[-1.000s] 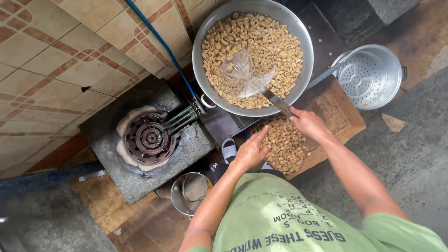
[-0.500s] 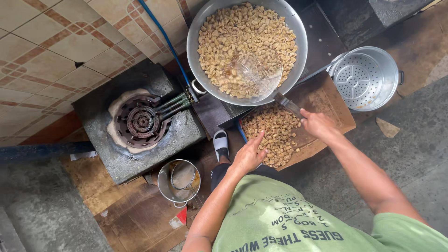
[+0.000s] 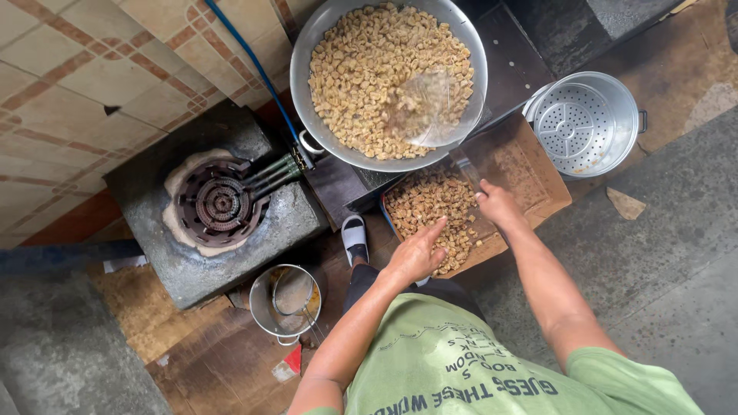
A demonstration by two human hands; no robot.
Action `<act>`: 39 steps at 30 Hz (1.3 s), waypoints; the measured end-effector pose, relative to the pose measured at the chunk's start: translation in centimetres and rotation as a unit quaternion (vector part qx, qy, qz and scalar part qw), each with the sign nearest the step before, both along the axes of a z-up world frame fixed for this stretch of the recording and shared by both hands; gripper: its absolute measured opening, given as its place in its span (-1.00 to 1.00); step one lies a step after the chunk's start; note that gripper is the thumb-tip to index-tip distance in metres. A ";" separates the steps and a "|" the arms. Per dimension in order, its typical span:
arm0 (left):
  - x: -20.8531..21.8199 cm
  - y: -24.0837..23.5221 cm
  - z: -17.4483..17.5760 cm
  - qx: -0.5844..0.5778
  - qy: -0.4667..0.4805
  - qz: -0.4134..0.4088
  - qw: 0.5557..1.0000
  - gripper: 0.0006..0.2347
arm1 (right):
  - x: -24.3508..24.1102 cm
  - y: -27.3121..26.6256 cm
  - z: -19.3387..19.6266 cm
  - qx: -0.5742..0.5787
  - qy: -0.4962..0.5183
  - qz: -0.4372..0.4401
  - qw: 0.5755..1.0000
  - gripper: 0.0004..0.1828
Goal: The person cleans a gas stove burner with a cloth, then uses a slotted spoon to transfer fried snack pieces from a large wok into a cardboard box. The person also handles a metal steamer basket and a digital scale.
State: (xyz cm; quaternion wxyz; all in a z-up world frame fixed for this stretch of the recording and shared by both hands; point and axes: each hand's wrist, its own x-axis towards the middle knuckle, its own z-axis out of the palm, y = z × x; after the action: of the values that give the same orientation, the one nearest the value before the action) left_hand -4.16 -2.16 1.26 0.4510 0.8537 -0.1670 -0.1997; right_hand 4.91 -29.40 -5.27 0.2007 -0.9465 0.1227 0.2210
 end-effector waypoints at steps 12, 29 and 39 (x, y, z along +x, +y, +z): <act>3.9 3.3 -1.1 -0.016 -0.005 -0.057 0.998 -0.37 | 6.4 4.7 -1.4 0.124 -0.002 -0.175 0.977 -0.40; 15.3 12.1 -0.5 -0.011 -0.011 -0.066 0.998 -0.37 | 13.1 12.6 -5.4 0.163 0.019 -0.222 0.961 -0.43; 13.1 14.6 -1.7 0.000 0.065 -0.048 0.997 -0.36 | 11.7 15.2 -3.5 0.115 0.006 -0.091 0.989 -0.50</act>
State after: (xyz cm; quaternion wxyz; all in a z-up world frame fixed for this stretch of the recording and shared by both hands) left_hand 8.95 12.46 -0.44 0.4505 0.8300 -0.1780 -0.2765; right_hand 16.64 -14.23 -8.77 0.3269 -0.9006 0.1834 0.2198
